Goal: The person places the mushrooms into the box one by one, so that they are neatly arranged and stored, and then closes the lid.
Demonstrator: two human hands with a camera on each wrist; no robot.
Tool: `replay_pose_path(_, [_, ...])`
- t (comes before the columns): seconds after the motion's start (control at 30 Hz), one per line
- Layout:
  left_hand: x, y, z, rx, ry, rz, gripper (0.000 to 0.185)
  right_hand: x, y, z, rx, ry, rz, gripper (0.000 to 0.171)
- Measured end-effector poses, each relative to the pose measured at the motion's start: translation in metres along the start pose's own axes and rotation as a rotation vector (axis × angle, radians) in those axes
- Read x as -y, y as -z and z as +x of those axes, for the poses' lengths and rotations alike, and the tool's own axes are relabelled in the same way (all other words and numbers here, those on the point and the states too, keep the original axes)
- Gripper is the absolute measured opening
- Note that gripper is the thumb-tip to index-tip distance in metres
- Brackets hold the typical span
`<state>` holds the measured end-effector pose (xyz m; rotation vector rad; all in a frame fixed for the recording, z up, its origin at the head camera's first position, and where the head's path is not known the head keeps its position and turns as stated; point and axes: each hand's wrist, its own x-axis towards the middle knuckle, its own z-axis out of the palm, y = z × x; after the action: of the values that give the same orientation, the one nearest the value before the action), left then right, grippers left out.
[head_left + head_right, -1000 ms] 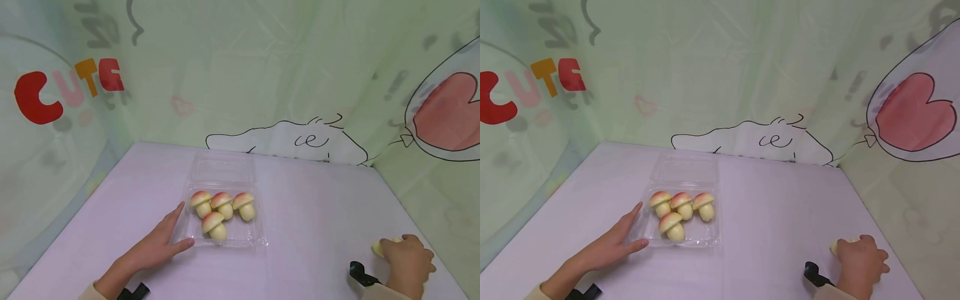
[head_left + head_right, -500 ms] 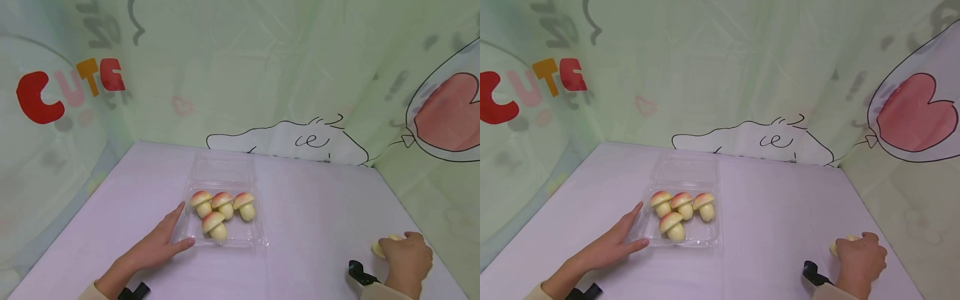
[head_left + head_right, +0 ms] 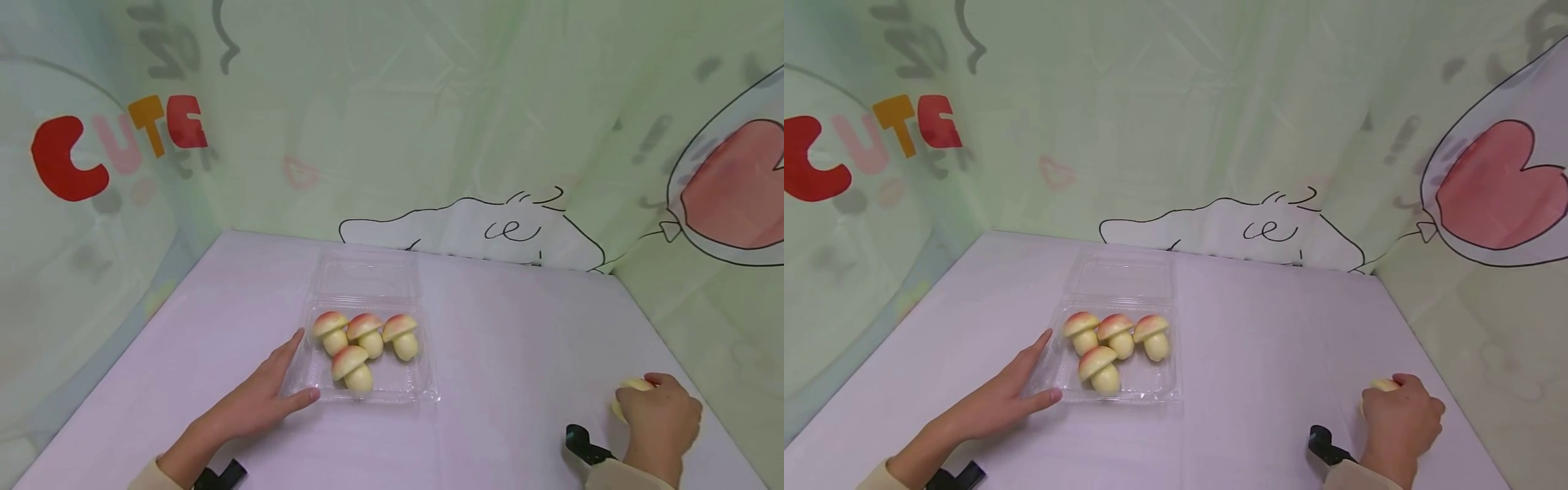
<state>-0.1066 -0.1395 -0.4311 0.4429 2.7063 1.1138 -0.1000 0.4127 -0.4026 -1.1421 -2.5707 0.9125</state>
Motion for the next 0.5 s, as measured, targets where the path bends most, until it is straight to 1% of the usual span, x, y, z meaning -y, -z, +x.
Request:
replay_pose_path(0.2, [-0.0010,0.0004,0.0008,0.003,0.009,-0.002,0.103,-0.0003,-0.0024,0.0024,-0.014,0.032,-0.011,0.059])
replay_pose_path(0.5, [0.0016,-0.0010,0.0013,-0.001,0.001,-0.005,0.104,0.0061,0.0012,-0.0016,-0.071,0.120,0.010,0.058])
